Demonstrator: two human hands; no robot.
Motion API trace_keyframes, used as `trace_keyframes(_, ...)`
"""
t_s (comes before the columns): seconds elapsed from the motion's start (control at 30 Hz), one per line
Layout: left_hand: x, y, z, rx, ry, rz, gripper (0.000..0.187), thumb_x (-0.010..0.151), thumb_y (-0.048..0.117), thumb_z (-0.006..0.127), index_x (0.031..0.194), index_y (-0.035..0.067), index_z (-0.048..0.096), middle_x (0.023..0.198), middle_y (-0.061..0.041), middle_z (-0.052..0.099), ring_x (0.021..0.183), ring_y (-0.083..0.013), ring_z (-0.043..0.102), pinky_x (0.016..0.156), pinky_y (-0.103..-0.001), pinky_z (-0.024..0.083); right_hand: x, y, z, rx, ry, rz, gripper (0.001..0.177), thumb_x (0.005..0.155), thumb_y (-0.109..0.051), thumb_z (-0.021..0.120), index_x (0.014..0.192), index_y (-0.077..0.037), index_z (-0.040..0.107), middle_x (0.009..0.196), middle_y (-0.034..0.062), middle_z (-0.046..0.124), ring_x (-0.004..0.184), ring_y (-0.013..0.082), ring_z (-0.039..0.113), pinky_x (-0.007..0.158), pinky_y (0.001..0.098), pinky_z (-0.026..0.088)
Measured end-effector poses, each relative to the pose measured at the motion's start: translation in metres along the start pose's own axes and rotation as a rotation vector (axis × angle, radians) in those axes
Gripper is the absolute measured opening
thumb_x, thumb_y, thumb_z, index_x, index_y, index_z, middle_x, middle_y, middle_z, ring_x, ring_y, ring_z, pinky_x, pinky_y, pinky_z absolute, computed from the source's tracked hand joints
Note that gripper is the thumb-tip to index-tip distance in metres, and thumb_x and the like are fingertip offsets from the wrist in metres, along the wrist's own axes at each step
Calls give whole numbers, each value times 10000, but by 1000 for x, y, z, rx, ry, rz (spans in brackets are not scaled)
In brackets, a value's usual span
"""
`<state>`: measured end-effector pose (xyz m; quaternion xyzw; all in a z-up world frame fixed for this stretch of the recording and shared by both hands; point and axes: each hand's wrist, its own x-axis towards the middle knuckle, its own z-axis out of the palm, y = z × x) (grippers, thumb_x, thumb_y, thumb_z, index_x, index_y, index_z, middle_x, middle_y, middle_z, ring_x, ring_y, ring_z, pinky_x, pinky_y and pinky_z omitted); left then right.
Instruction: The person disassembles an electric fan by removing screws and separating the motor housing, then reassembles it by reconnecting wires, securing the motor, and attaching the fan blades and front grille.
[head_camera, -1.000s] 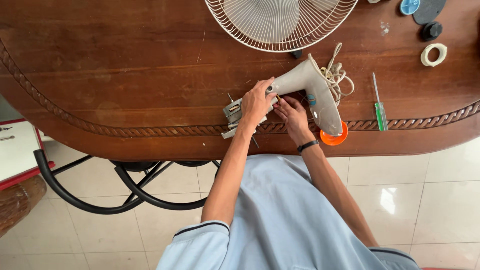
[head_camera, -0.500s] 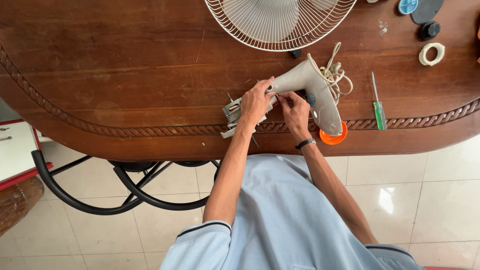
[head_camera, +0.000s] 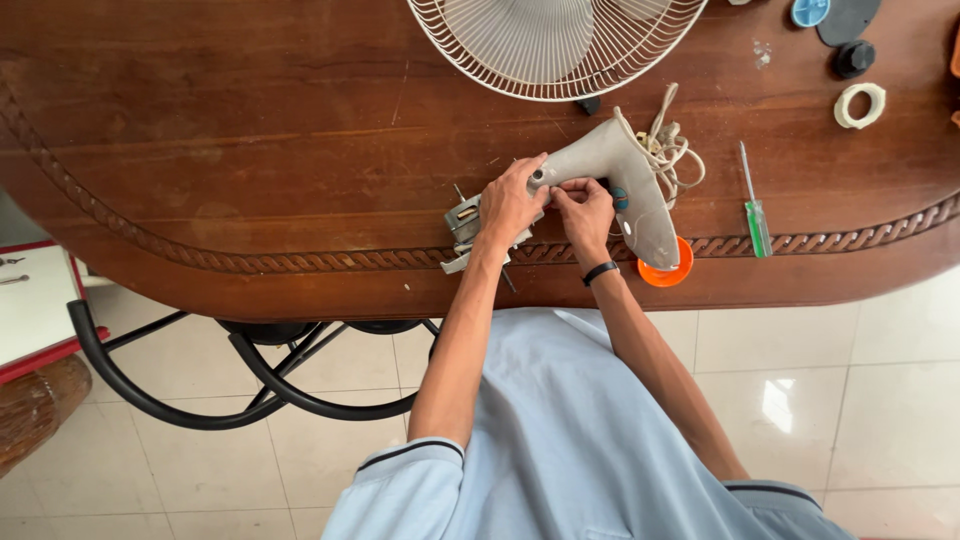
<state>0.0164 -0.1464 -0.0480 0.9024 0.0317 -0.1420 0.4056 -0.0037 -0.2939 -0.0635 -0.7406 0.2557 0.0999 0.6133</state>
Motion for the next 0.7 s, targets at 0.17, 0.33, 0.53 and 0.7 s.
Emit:
trace_keyframes(0.17, 1, -3, 3, 37, 37, 56, 531, 884, 254, 746, 1393, 212, 600, 1369, -36, 647, 1074, -302, 713, 911, -407, 575, 1, 6, 3, 141, -1, 75, 170, 897, -117, 789, 962, 7, 693, 860, 84, 759, 724, 116, 716, 668, 242, 583)
trace_keyframes(0.33, -2, 0, 2, 24, 12, -1, 507, 905, 280, 732, 1392, 226, 604, 1372, -25, 652, 1084, -305, 704, 908, -413, 574, -14, -4, -2, 66, -83, 49, 187, 941, -160, 729, 1029, 6, 735, 857, 67, 756, 724, 121, 725, 647, 270, 608)
trace_keyframes(0.53, -1, 4, 0, 38, 32, 22, 520, 886, 289, 751, 1384, 230, 613, 1367, -20, 654, 1093, -310, 699, 910, -414, 573, -9, 3, -12, 11, -177, -91, 209, 960, -138, 699, 1082, 26, 745, 935, 81, 771, 799, 109, 744, 729, 257, 633)
trace_keyframes(0.7, 1, 2, 0, 55, 31, 21, 512, 889, 286, 757, 1380, 245, 617, 1373, -15, 653, 1089, -309, 701, 913, -416, 572, 17, 11, -13, 160, -173, -6, 207, 876, -14, 745, 967, -25, 559, 861, 80, 719, 789, 113, 751, 712, 278, 661)
